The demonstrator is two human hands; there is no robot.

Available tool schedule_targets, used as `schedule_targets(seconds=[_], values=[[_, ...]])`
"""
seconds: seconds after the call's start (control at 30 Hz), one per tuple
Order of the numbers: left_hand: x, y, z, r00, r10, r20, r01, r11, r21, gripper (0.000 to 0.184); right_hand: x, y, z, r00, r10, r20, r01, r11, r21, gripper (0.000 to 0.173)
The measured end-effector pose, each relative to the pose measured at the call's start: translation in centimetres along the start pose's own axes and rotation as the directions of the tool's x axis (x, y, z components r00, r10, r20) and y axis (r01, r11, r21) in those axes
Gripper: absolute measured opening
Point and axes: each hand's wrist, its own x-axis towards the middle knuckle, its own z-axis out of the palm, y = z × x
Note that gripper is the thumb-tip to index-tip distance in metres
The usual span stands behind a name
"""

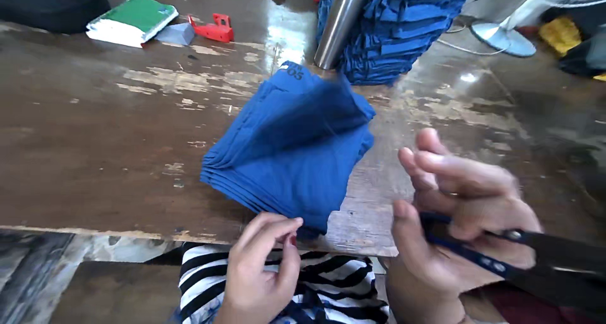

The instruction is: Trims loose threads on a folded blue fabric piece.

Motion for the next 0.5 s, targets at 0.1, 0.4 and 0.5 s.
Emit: schedule_targets(seconds=[0.1, 0.4, 0.5], values=[[-0.4, -0.6, -0.9, 0.998, -0.042, -0.037, 0.042, 0.999, 0.002, 0.018, -0.8, 0.4, -0.5, 0.958, 0.121, 0.258, -0.123, 0.992, -0.010, 0.015], [-0.9, -0.9, 1.5, 0.974, -0.150, 0.168, 0.142, 0.988, 0.059, 0.023, -8.5, 2.6, 1.6, 0.826, 0.484, 0.289, -0.550, 0.803, 0.230, 0.011], [-0.8, -0.5, 3.0, 0.894, -0.291, 0.341, 0.236, 0.952, 0.195, 0.030, -7.9, 1.7, 2.2, 0.802, 0.550, 0.235, -0.560, 0.553, 0.617, 0.015]])
